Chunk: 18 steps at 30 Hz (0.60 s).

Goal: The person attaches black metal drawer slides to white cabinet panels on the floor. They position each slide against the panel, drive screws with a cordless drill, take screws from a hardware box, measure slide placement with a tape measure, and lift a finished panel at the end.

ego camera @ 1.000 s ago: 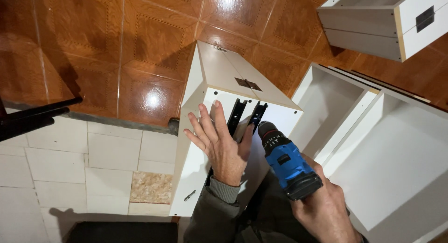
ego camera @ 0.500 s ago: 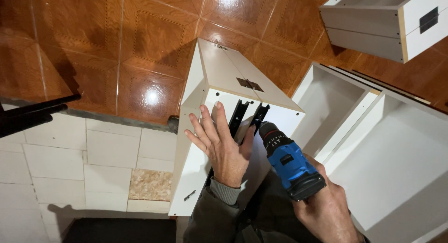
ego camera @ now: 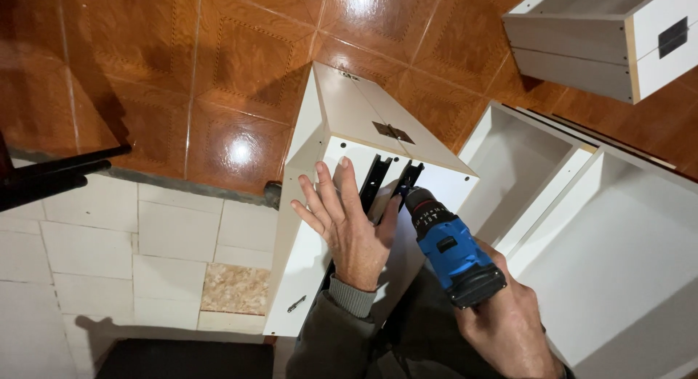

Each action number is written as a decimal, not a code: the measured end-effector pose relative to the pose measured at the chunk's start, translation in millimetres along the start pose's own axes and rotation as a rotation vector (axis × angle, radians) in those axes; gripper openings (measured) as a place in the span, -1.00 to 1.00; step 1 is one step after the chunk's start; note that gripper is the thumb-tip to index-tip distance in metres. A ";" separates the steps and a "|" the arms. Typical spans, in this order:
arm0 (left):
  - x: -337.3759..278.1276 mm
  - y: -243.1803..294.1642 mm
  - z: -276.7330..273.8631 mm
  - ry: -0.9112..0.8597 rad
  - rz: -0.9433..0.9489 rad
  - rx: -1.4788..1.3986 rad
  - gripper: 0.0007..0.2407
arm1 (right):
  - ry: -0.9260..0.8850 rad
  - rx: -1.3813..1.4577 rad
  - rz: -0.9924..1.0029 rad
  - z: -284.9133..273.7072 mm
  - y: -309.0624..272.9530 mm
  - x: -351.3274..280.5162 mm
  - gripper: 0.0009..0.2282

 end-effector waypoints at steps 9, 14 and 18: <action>1.6 1.1 -2.1 -0.001 -0.009 0.002 -0.23 | 0.152 -0.038 -0.323 -18.2 -7.1 -34.5 -0.53; 8.9 4.0 -1.0 0.044 0.005 -0.001 -0.20 | 0.334 0.070 -0.116 -30.1 16.4 -56.8 -0.41; 11.3 5.0 0.9 0.014 -0.040 0.049 -0.16 | 0.250 0.128 -0.056 -9.4 47.2 -60.6 -0.43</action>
Point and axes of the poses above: each hand's wrist, its own x-axis towards the middle knuckle, its own z-axis out of the palm, y = z × x, the point moved 7 cm from there along x, towards the middle knuckle, and after that the axes turned 15 degrees about -z, right-handed, at the moved point
